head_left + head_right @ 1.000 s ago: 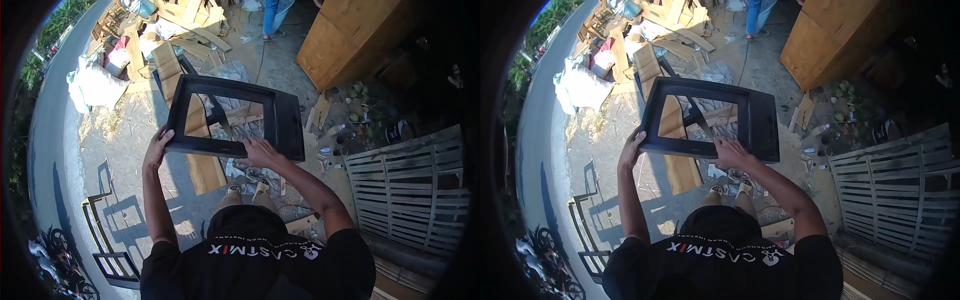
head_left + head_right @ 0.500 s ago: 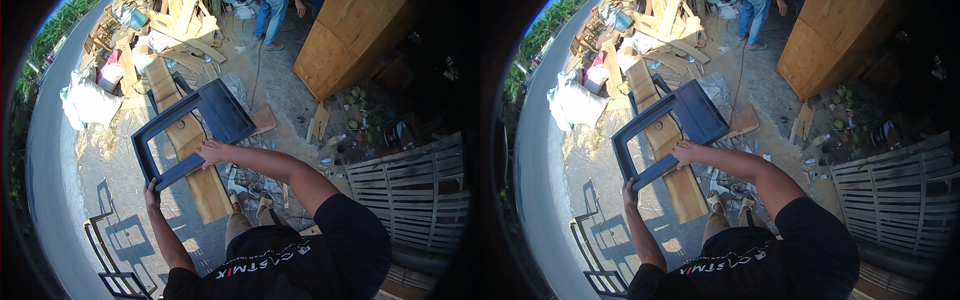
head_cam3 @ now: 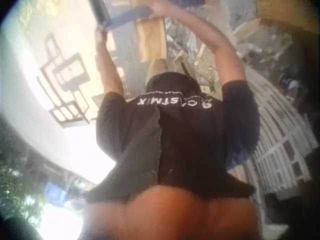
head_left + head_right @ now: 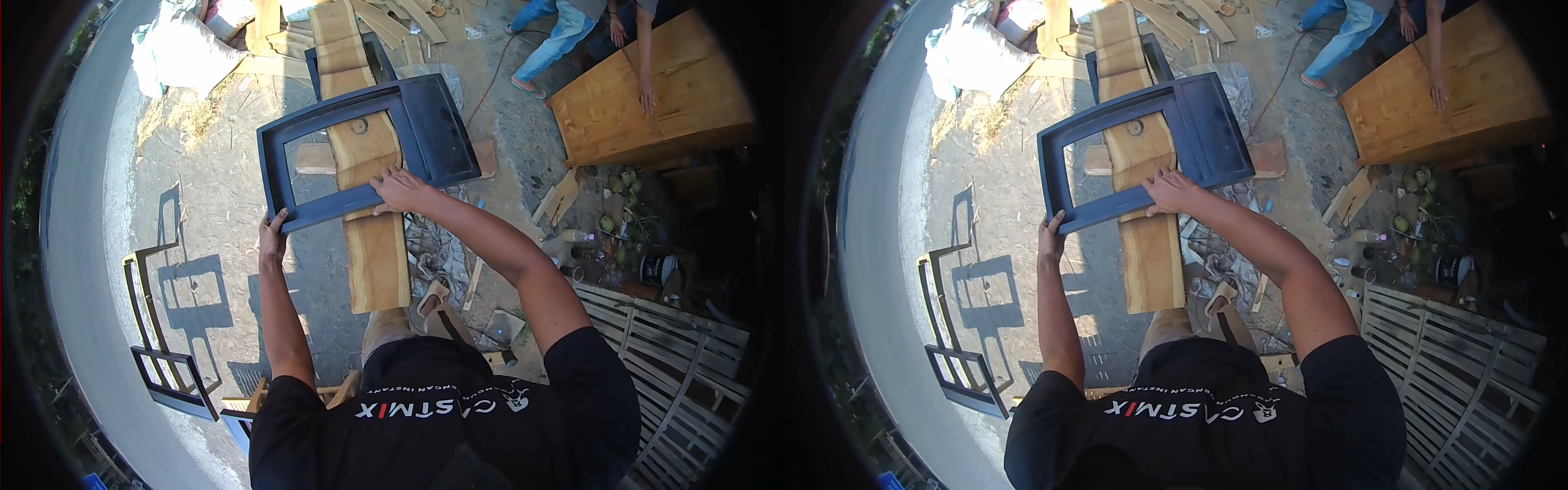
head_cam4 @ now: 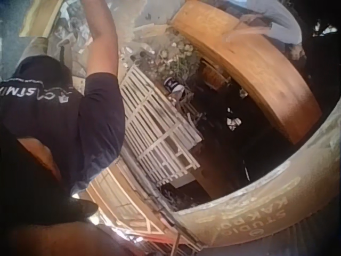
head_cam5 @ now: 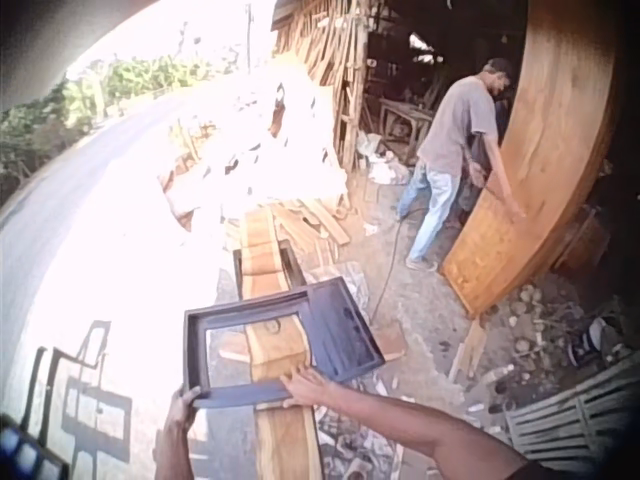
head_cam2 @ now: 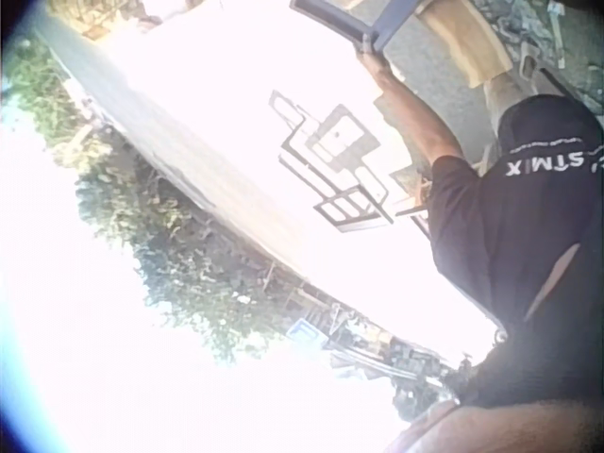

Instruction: The person prepares a spray gun and then uses it to apply a coating to a wooden frame held on a workbench.

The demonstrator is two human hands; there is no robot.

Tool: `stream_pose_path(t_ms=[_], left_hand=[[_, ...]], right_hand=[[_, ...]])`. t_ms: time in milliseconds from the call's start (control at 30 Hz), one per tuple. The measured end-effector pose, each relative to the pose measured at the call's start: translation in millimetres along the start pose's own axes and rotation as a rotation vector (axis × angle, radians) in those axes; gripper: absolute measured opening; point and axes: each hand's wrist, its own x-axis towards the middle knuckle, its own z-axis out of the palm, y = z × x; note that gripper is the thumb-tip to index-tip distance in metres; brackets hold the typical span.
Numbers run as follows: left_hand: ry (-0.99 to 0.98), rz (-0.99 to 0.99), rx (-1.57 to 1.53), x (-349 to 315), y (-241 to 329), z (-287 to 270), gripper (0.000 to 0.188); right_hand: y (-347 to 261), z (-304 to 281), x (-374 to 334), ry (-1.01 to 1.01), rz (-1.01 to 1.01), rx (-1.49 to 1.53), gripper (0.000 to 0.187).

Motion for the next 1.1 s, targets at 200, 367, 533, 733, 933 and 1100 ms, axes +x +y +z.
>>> stream_pose_path(t_ms=[200, 367, 533, 733, 933, 1100], left_hand=[[0.012, -0.021, 0.017, 8.5, 4.2, -5.6, 0.040], [-0.047, -0.023, 0.065, 21.6, -0.5, 25.0, 0.037], [-0.051, 0.025, 0.088, 1.9, -3.0, -3.5, 0.047], [-0.040, 0.008, 0.095, 24.7, 6.9, -4.6, 0.041], [-0.067, -0.018, 0.040, 42.2, 13.2, 10.3, 0.036], [-0.009, 0.041, 0.001, 26.9, 13.4, -28.5, 0.034]], right_hand=[[-0.1, 5.0, 8.6, 0.053, -0.003, -0.026, 0.078], [11.5, 27.9, -25.1, 0.274, 0.105, -0.071, 0.074], [-9.8, 44.2, -92.1, 0.786, 0.211, 0.267, 0.063], [81.9, 54.7, -138.2, 1.141, 1.113, 0.765, 0.072], [162.8, 33.8, -92.9, 0.595, 0.862, 1.574, 0.074], [127.5, 13.9, -48.3, 0.616, 0.761, 1.398, 0.061]])
